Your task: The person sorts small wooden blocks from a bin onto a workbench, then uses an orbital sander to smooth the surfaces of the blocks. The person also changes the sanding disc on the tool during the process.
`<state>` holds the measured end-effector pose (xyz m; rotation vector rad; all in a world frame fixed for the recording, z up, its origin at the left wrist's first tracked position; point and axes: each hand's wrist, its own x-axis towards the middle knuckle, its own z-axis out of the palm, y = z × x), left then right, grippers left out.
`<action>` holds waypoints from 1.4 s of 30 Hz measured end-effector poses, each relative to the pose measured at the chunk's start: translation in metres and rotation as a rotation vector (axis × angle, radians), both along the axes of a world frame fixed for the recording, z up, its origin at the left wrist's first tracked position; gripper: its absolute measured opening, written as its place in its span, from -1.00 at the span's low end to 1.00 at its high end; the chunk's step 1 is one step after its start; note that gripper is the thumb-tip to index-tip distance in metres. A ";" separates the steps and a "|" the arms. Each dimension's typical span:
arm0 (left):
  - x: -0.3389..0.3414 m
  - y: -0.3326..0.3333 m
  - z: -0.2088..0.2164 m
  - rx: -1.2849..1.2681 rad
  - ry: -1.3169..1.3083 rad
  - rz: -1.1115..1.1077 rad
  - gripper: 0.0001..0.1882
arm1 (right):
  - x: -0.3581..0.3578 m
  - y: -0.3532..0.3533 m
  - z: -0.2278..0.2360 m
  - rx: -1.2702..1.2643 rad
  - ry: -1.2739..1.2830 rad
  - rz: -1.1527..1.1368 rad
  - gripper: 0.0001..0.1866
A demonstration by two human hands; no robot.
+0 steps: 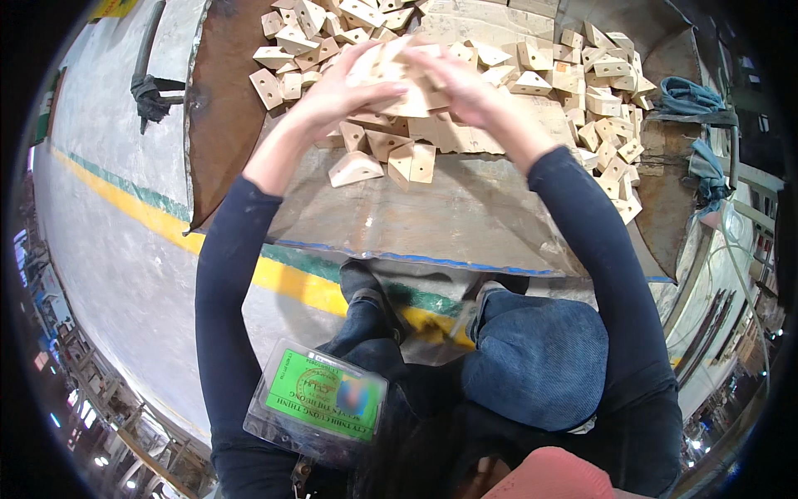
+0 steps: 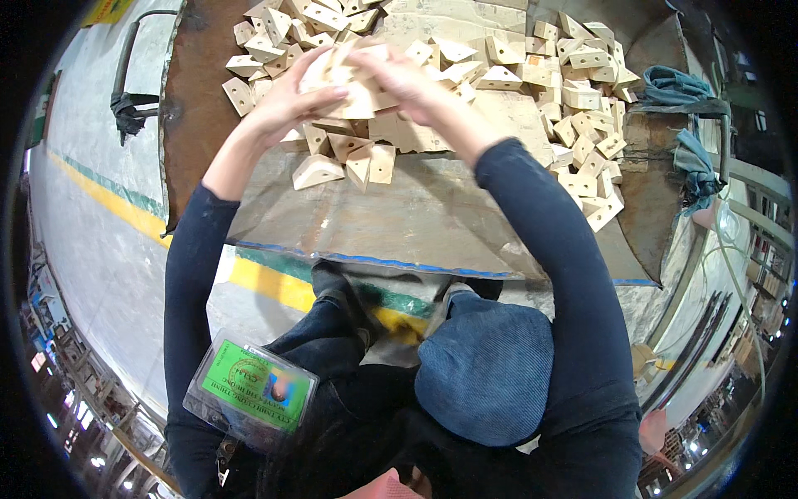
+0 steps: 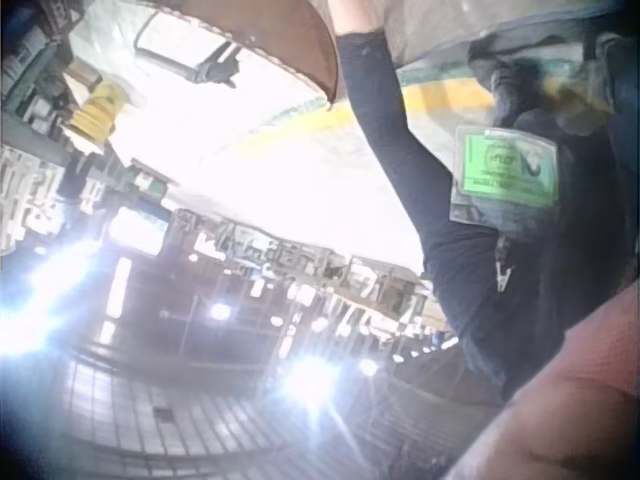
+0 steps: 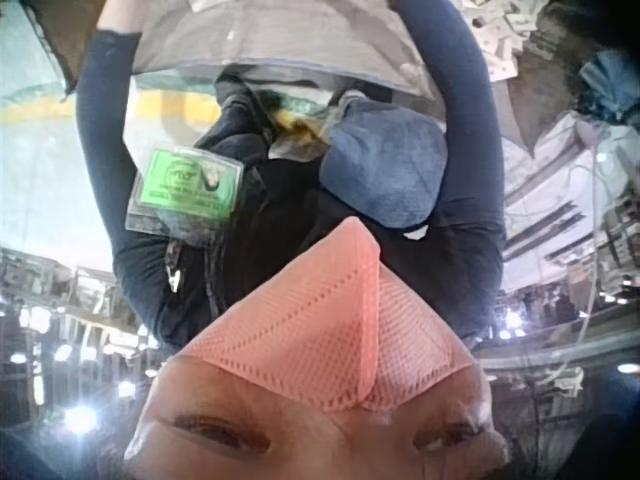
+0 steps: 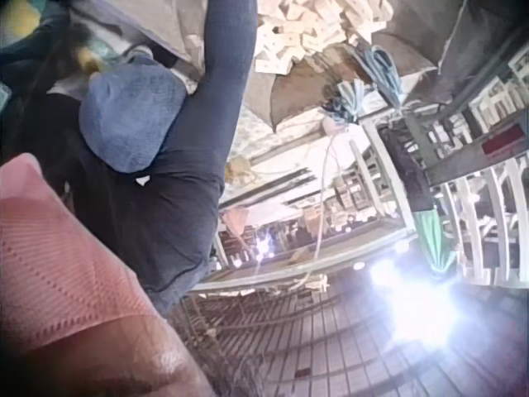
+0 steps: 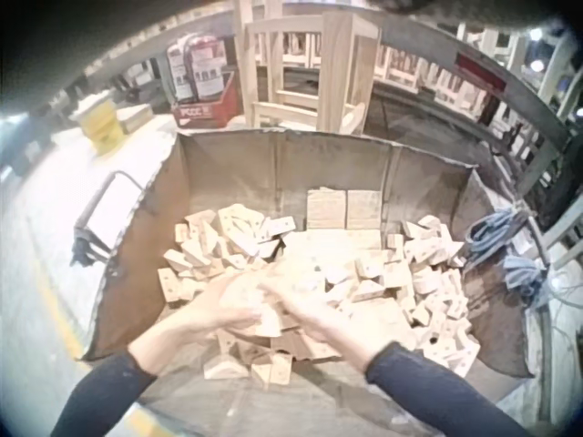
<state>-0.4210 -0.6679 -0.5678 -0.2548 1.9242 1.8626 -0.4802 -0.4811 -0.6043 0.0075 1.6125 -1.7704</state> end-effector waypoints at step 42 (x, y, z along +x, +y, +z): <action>0.027 -0.077 -0.113 -0.955 0.028 -0.281 0.21 | 0.048 0.061 -0.009 0.332 0.765 0.203 -0.79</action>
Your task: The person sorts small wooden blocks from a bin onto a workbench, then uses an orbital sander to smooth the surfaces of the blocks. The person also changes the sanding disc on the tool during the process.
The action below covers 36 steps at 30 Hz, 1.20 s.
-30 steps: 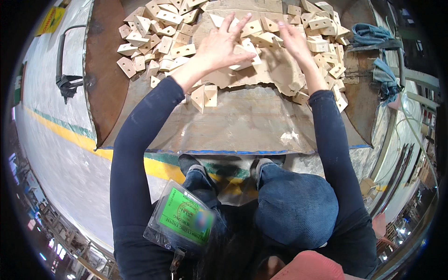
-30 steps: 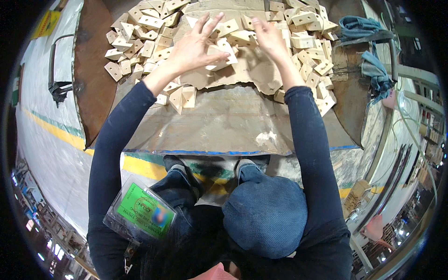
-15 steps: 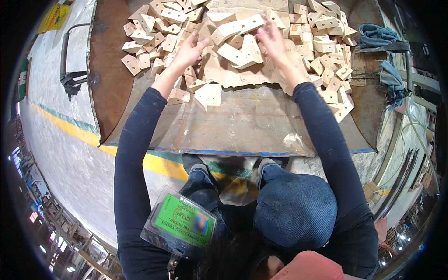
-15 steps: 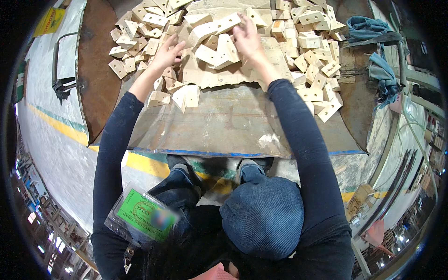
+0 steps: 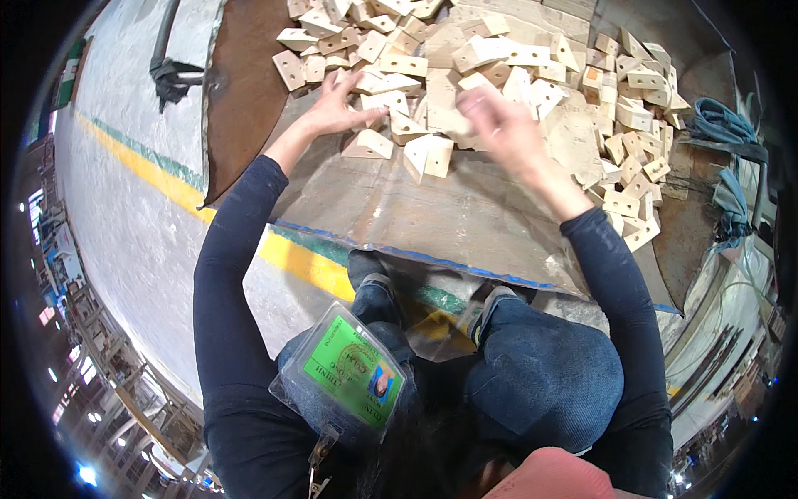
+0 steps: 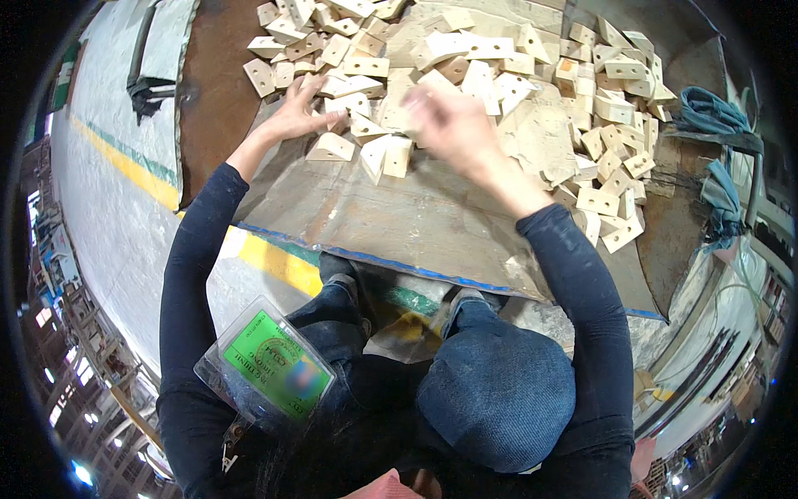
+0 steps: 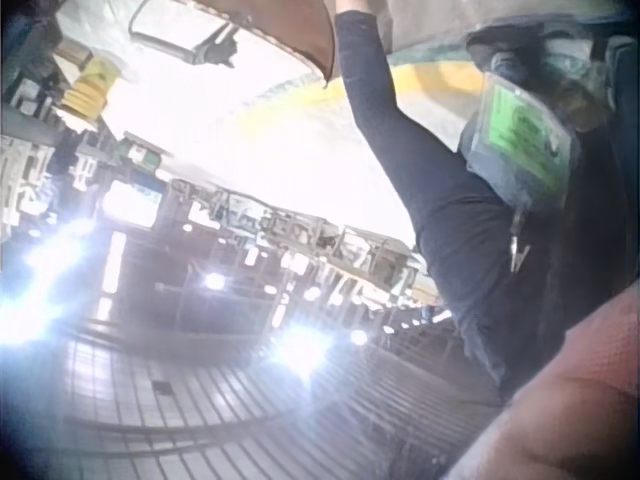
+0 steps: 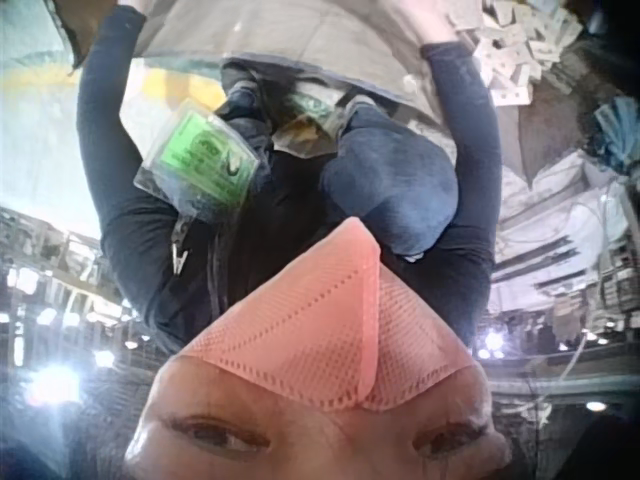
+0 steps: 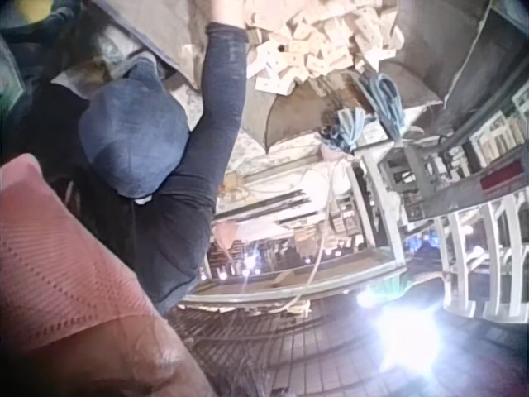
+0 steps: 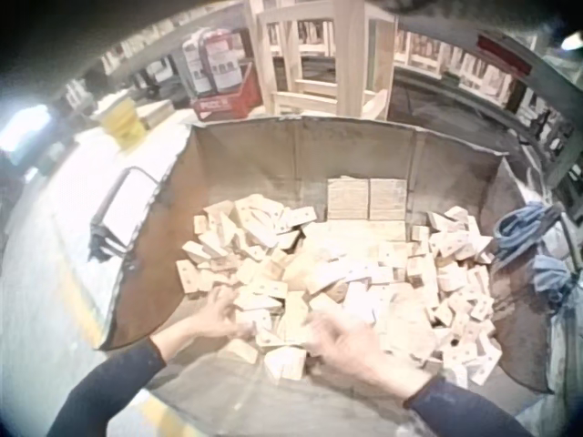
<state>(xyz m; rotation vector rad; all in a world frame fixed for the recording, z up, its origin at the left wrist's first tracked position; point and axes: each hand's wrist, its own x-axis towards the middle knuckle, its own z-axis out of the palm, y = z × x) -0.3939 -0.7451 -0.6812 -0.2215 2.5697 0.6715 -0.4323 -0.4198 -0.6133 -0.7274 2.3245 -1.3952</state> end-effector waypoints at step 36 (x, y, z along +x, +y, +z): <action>-0.007 0.103 0.020 -0.222 0.513 -0.596 -0.70 | 0.014 -0.042 -0.022 0.498 0.478 0.152 -0.41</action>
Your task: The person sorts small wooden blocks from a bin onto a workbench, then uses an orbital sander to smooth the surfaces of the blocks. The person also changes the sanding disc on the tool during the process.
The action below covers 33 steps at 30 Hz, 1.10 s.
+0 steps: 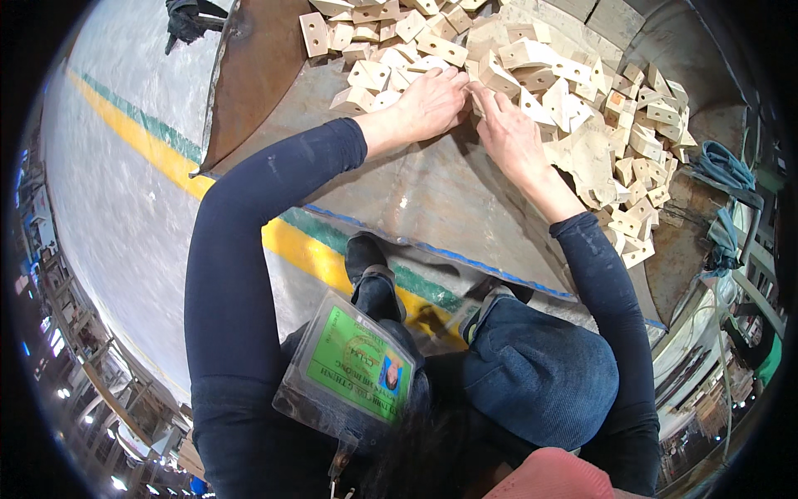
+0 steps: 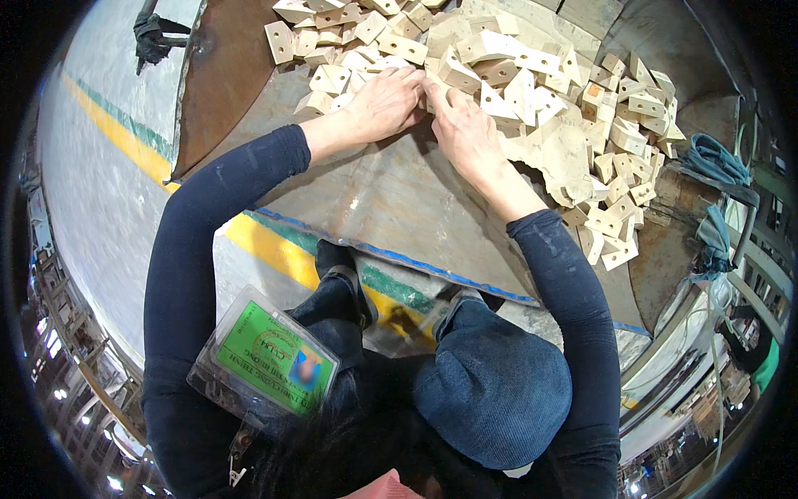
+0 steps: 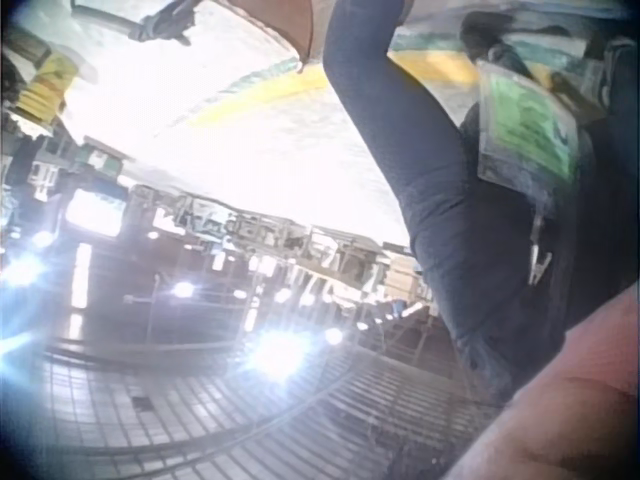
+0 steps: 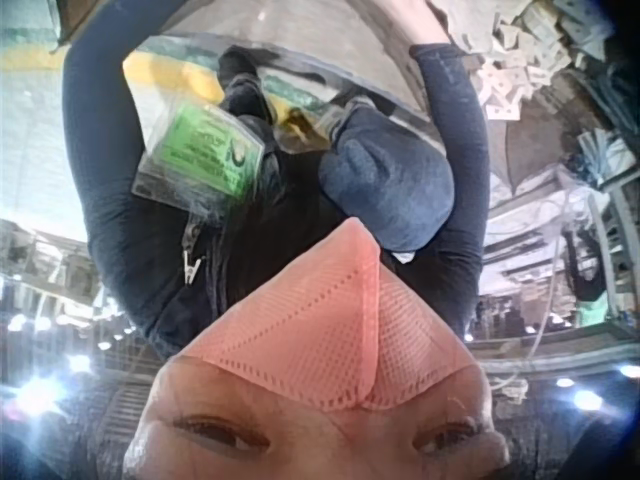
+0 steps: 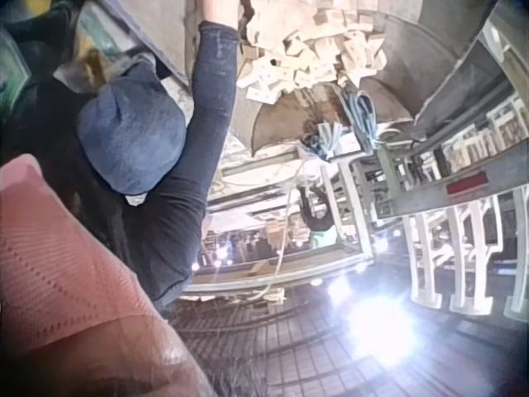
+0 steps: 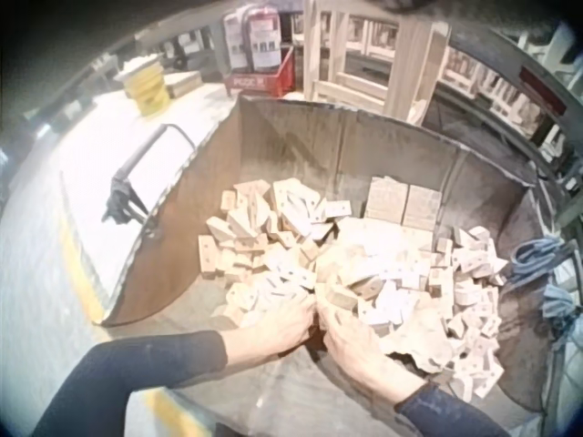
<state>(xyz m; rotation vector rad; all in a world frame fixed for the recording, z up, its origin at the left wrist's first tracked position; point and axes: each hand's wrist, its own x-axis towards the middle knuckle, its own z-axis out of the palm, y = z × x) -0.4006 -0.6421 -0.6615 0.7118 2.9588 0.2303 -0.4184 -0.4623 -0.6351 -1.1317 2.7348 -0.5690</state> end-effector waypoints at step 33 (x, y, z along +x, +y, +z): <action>-0.044 -0.113 0.074 0.202 0.178 0.725 -0.53 | -0.010 -0.007 -0.003 0.132 -0.237 0.117 -0.60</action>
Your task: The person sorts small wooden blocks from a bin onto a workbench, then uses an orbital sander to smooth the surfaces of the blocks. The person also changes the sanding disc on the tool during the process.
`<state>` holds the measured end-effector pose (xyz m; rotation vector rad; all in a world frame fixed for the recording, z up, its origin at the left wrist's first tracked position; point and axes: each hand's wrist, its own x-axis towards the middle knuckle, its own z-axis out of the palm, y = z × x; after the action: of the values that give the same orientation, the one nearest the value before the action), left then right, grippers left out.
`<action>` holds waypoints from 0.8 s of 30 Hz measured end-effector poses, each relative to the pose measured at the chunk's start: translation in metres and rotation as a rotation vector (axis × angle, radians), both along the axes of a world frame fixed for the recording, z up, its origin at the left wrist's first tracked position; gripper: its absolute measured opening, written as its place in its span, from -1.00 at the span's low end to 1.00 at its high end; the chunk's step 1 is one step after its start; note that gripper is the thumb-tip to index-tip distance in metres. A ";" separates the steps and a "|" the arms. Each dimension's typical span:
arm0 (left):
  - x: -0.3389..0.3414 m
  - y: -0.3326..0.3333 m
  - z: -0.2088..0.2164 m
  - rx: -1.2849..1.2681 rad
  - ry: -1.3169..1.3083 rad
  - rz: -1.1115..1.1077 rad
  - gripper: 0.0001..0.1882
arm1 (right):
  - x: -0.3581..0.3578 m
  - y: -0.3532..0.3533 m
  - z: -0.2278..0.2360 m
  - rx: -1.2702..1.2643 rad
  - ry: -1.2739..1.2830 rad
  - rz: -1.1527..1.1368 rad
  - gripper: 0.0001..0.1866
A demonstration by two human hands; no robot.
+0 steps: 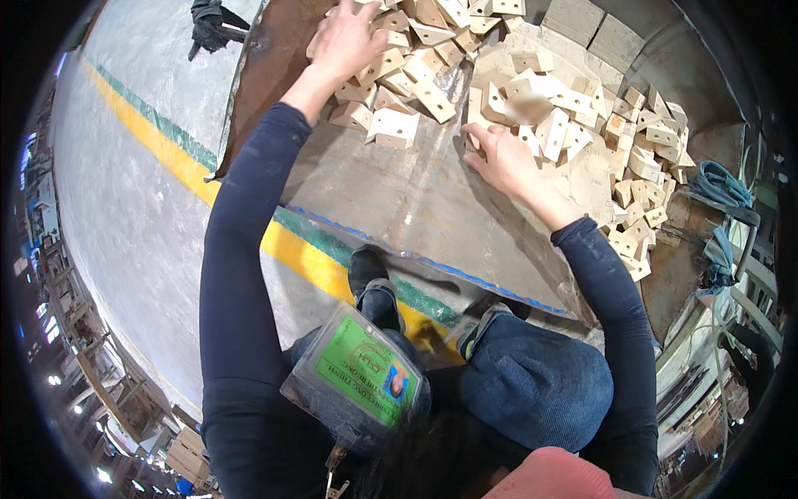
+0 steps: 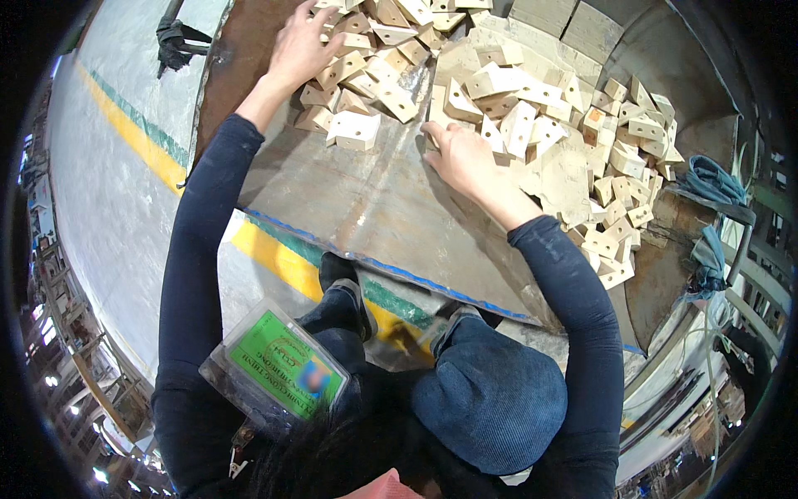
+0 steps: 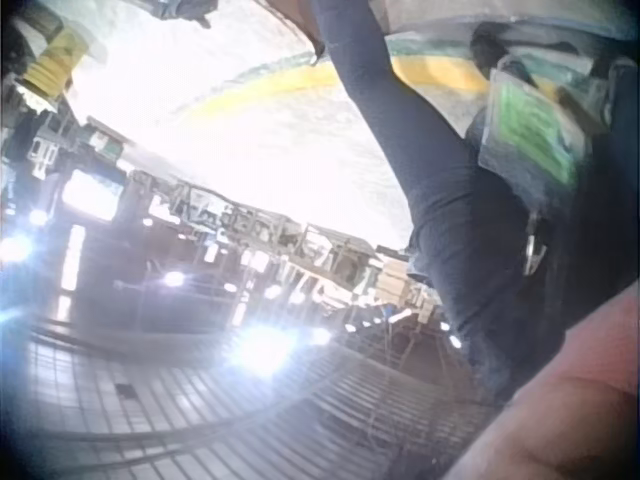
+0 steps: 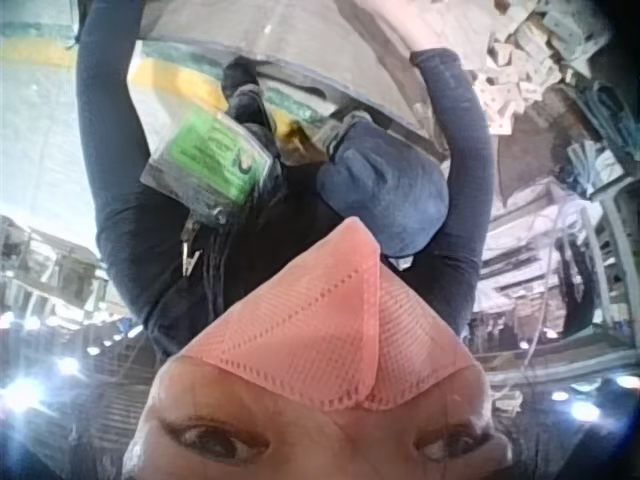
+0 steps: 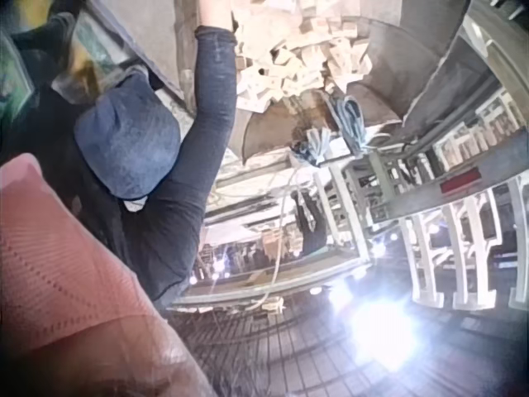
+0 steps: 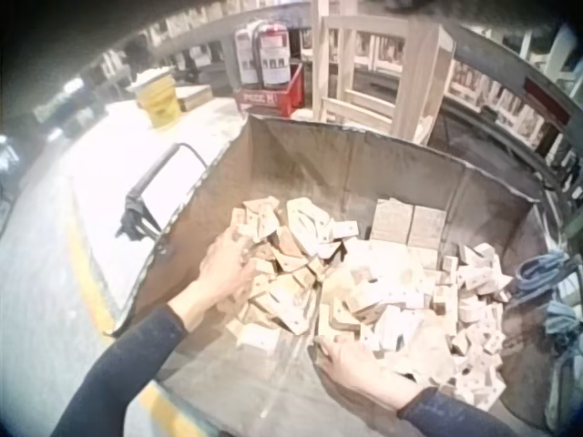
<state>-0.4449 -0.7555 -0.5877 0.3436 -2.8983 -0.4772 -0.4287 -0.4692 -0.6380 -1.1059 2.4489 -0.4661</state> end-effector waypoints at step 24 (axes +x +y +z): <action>-0.135 0.078 -0.102 -0.539 0.038 -0.876 -0.23 | -0.023 -0.044 -0.031 0.110 0.204 0.033 -0.73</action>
<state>-0.5804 -0.6774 -0.6897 -1.0124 -2.8382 0.2150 -0.4519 -0.5128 -0.6694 -1.1975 2.5900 -0.2146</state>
